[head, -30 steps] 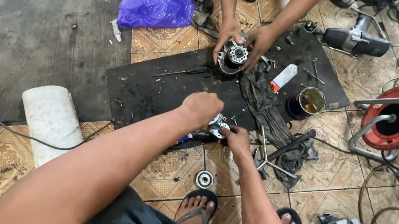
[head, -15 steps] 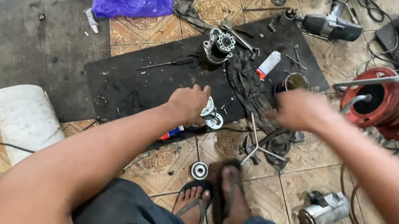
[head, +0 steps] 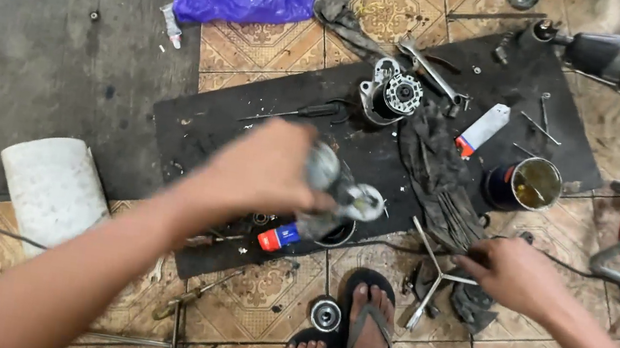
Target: Assembling the internal components and housing of a small electric motor on a workshop floor.
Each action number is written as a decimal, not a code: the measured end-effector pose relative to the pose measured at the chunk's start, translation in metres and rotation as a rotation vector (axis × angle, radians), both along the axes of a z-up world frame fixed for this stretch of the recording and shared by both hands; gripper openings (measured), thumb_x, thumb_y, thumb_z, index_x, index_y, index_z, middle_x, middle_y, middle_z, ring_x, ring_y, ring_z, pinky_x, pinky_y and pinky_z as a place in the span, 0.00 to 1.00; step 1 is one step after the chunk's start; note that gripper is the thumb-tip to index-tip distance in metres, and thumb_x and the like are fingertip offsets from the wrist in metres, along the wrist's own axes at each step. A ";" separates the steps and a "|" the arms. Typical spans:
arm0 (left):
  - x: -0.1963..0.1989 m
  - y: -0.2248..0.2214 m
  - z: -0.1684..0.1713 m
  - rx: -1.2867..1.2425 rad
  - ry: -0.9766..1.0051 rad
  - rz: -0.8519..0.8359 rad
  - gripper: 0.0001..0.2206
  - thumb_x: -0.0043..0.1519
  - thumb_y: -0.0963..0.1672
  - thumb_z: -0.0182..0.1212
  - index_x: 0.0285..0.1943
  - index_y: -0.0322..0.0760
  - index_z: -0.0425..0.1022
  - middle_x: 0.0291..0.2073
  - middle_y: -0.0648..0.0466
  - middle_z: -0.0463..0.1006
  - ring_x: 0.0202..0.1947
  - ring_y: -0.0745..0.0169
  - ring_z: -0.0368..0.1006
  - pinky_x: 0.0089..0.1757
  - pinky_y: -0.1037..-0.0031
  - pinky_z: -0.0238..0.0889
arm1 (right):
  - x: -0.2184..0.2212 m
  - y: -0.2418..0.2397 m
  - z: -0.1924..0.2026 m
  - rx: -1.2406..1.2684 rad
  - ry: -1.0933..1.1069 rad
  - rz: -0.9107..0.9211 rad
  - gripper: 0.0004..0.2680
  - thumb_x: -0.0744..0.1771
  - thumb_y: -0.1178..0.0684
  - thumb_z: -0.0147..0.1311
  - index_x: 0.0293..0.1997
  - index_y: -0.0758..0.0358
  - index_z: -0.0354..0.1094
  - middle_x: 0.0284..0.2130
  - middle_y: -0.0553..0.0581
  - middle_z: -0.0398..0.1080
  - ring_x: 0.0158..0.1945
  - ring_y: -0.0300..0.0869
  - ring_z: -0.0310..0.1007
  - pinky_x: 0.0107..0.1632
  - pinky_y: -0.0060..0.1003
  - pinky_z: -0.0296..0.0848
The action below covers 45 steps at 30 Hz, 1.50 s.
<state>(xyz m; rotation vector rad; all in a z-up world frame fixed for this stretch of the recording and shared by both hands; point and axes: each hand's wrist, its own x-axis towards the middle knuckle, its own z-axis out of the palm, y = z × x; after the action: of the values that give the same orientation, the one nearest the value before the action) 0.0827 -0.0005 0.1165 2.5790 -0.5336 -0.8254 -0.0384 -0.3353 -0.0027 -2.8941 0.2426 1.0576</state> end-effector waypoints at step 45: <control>0.004 0.023 -0.189 -0.504 -0.242 0.422 0.28 0.59 0.43 0.67 0.66 0.30 0.61 0.52 0.37 0.66 0.58 0.29 0.67 0.58 0.51 0.61 | 0.194 0.049 -0.169 0.763 -0.955 0.030 0.43 0.49 0.51 0.82 0.65 0.80 0.55 0.53 0.79 0.64 0.60 0.73 0.64 0.66 0.63 0.61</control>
<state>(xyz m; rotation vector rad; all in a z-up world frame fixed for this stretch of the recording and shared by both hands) 0.0866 0.0229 -0.0723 2.2050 -0.2077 -0.2005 0.1556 -0.2866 -0.1715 -2.3219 -0.2107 -0.2823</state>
